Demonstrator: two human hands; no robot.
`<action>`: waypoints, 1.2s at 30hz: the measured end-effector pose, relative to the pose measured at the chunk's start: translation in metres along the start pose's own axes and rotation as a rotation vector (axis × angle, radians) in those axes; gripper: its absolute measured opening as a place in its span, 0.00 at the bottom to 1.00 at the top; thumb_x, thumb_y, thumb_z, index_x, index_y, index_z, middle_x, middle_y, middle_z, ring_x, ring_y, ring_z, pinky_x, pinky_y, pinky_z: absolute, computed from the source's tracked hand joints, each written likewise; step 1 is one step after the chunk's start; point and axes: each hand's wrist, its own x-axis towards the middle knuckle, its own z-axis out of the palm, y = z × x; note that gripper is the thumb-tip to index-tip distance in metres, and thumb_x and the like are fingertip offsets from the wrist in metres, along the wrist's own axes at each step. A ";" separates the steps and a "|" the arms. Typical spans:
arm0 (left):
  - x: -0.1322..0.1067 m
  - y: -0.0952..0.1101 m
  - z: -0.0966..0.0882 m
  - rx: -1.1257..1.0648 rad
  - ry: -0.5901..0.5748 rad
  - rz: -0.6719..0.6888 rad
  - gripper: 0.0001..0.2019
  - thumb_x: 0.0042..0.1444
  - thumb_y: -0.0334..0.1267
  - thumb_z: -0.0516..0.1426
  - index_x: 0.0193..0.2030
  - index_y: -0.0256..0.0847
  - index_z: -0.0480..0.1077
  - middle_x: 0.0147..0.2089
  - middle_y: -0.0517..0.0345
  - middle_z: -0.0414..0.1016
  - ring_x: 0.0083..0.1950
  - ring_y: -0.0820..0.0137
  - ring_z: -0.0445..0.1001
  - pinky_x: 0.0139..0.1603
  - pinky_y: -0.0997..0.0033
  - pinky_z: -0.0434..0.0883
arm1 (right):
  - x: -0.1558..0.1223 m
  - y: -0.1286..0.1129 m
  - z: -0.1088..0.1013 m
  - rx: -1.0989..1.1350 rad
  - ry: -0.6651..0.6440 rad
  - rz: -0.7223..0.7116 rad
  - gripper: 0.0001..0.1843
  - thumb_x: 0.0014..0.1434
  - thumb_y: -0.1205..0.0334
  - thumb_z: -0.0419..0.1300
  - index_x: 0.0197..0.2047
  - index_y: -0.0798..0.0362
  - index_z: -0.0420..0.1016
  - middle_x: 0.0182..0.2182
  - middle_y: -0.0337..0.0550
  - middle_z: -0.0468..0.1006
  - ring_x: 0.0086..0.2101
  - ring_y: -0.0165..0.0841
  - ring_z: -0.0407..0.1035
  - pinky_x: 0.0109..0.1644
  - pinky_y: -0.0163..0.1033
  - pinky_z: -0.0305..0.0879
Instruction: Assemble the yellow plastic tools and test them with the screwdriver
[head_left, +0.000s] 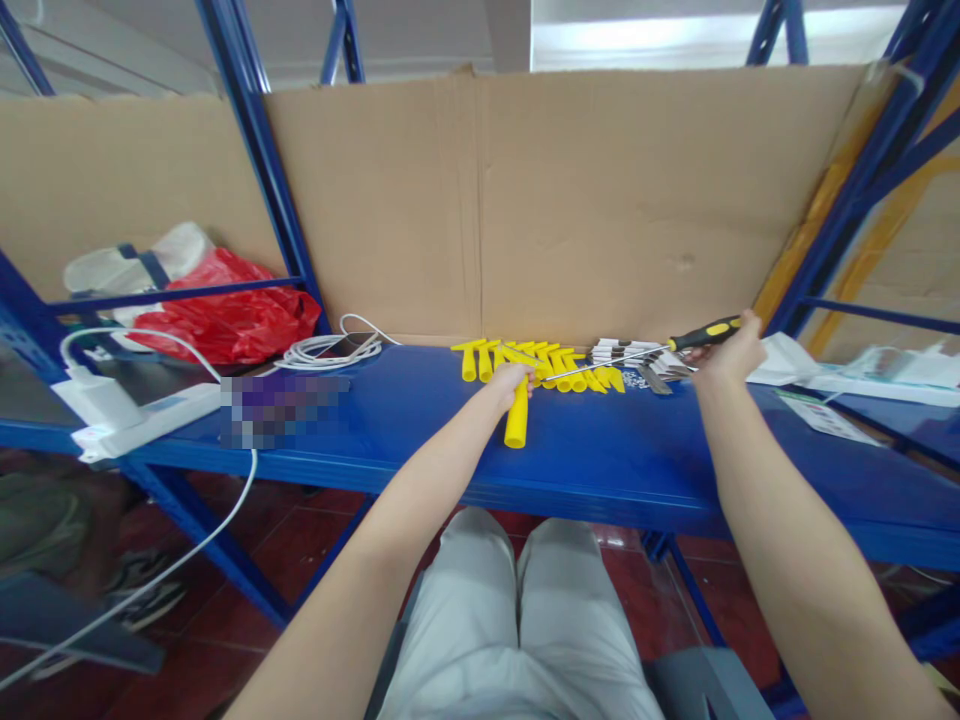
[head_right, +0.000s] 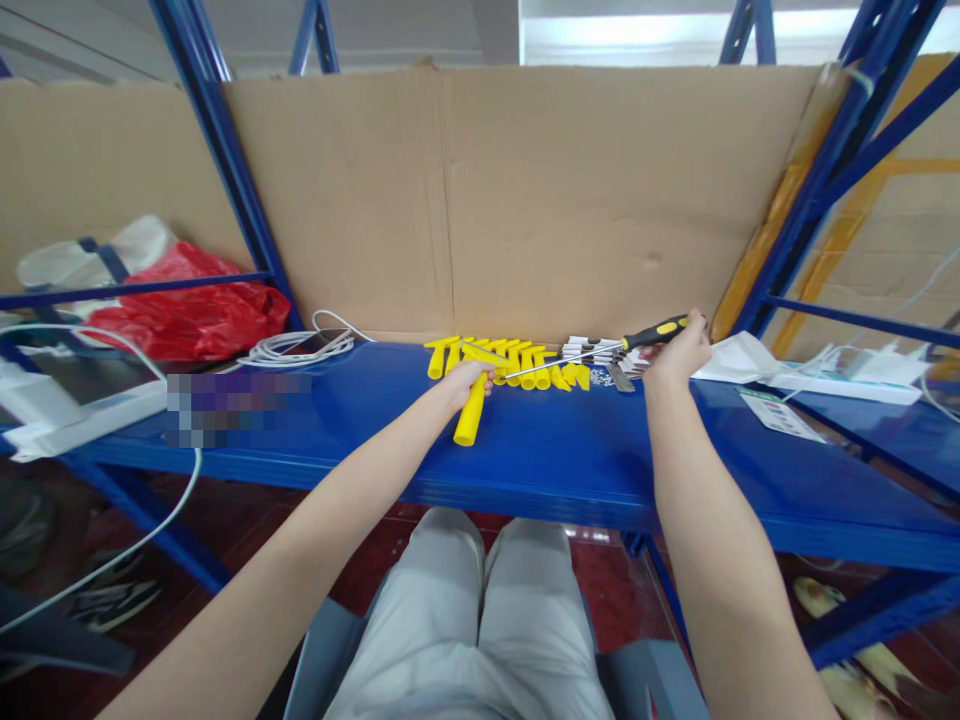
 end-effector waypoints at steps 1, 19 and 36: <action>0.001 0.000 0.000 0.001 0.001 0.003 0.09 0.58 0.21 0.50 0.31 0.37 0.64 0.15 0.67 0.59 0.14 0.80 0.56 0.17 0.79 0.56 | 0.000 -0.001 0.000 0.021 0.009 -0.009 0.13 0.67 0.59 0.48 0.29 0.50 0.57 0.19 0.31 0.60 0.16 0.25 0.60 0.14 0.29 0.57; 0.003 -0.003 0.000 0.000 0.012 0.006 0.10 0.58 0.21 0.51 0.31 0.38 0.64 0.15 0.68 0.59 0.14 0.79 0.56 0.19 0.78 0.56 | -0.005 0.000 -0.003 0.022 -0.008 -0.021 0.13 0.68 0.59 0.44 0.30 0.50 0.57 0.20 0.32 0.62 0.16 0.25 0.61 0.16 0.29 0.59; 0.000 -0.003 0.001 -0.001 0.000 0.008 0.10 0.57 0.21 0.52 0.28 0.38 0.63 0.15 0.67 0.59 0.14 0.79 0.56 0.18 0.79 0.56 | -0.006 -0.001 -0.002 0.068 -0.028 -0.024 0.13 0.68 0.61 0.45 0.29 0.50 0.56 0.21 0.31 0.61 0.17 0.24 0.60 0.17 0.29 0.58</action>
